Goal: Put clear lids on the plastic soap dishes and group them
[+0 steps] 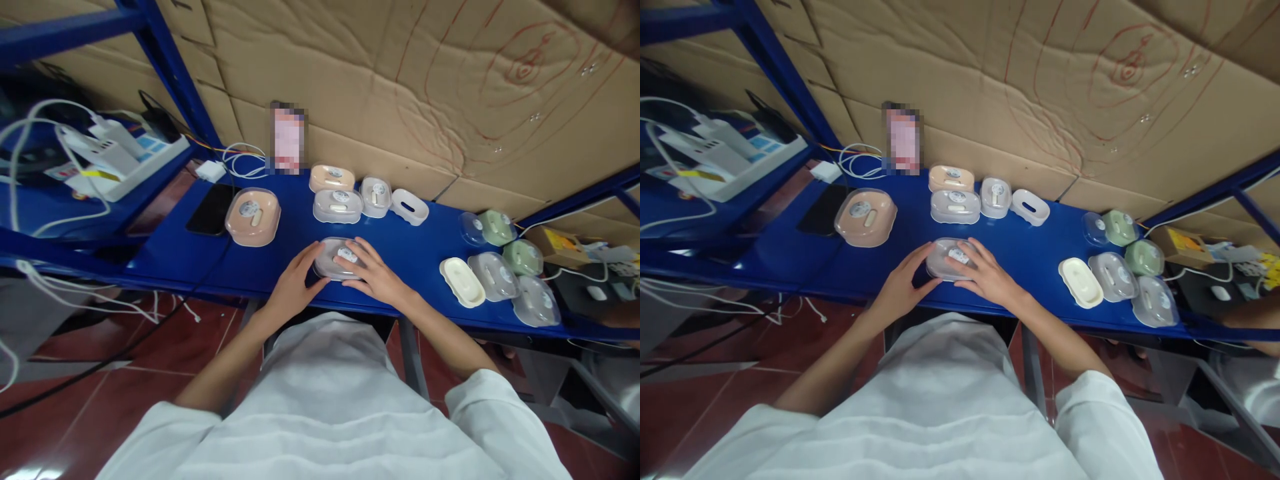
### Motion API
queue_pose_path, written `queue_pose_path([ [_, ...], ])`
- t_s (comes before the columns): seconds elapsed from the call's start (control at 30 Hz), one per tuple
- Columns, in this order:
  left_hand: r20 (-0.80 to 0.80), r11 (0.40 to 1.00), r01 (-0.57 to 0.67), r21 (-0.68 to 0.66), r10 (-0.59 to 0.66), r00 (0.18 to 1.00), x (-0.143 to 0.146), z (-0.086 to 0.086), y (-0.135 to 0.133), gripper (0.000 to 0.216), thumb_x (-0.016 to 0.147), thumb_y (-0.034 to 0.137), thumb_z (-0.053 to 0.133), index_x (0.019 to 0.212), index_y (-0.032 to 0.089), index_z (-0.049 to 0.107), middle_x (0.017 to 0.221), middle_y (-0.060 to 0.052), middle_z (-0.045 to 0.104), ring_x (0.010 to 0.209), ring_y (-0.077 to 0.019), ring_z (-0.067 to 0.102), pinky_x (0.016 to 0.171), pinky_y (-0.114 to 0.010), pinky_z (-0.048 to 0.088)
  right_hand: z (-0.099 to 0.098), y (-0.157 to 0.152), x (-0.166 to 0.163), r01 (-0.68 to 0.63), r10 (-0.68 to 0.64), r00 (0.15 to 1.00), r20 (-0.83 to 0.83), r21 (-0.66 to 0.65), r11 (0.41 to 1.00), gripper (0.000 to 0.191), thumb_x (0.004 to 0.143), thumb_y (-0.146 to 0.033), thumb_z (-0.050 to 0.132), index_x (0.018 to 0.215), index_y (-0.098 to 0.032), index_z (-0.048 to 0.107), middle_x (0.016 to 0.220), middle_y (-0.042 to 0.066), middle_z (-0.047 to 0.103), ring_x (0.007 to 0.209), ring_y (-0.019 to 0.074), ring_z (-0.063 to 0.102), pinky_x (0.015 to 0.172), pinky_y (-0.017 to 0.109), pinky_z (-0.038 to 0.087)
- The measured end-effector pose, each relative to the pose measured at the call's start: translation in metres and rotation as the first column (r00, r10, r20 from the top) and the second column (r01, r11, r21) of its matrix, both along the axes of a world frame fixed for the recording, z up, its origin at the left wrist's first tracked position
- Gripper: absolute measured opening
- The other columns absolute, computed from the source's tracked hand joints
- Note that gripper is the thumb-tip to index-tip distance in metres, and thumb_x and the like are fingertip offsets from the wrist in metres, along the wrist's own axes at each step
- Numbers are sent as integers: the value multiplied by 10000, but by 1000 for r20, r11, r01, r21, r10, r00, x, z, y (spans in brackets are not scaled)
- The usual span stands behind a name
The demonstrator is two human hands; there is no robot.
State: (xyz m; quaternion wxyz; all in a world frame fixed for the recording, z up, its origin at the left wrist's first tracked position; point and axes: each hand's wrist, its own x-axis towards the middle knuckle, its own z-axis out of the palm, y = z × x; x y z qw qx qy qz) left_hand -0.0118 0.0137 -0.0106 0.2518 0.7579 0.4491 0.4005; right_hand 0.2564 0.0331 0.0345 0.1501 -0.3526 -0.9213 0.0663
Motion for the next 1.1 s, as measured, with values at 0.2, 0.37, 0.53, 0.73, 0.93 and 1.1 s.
queue_pose_path([
  [0.2,222,991,-132,21,124,967,4,9,-6,738,1044,415,673,1677,333,301,1733,-169,304,1545,-321,467,1143,-496,578,34,65,8,50,-37,995,-96,133,990,570,1082,-545,570,1586,-281,579,1730,98,438,1667,342,276,1350,623,297],
  [0.37,202,991,-131,24,124,972,4,14,-8,669,1055,388,655,1644,316,346,1687,-166,340,1568,-317,425,1176,-524,549,43,162,0,237,-234,972,-38,149,960,638,1102,-610,470,1616,-235,521,1754,141,390,1665,373,254,1327,716,152],
  [0.53,151,994,-114,0,112,982,2,16,-7,551,1059,380,638,1573,313,449,1659,-152,373,1512,-299,492,1170,-520,557,53,152,7,412,-417,908,-21,213,886,683,1111,-580,437,1693,-227,375,1818,171,215,1665,393,236,1301,742,110],
  [0.73,46,998,-68,17,67,997,2,17,-7,423,1071,359,597,1487,293,549,1558,-124,531,1461,-290,557,1206,-526,529,53,8,107,760,-785,585,203,202,618,622,1096,-535,432,1585,-160,516,1611,241,550,1474,426,532,1206,678,375],
  [0.93,-253,987,85,135,-49,966,15,17,-14,426,1080,345,582,1501,279,587,1581,-129,578,1449,-327,580,1205,-548,505,32,-87,123,892,-799,376,468,50,449,583,1091,-525,447,1525,-163,586,1517,257,626,1324,461,657,1005,642,562],
  [1.1,-394,939,304,160,-222,892,26,19,-17,582,1062,374,633,1624,325,492,1757,-110,390,1627,-359,375,1296,-610,374,41,-63,68,377,-370,926,75,-129,917,575,1120,-511,469,1664,-331,423,1695,102,499,1558,315,491,1232,559,459],
])
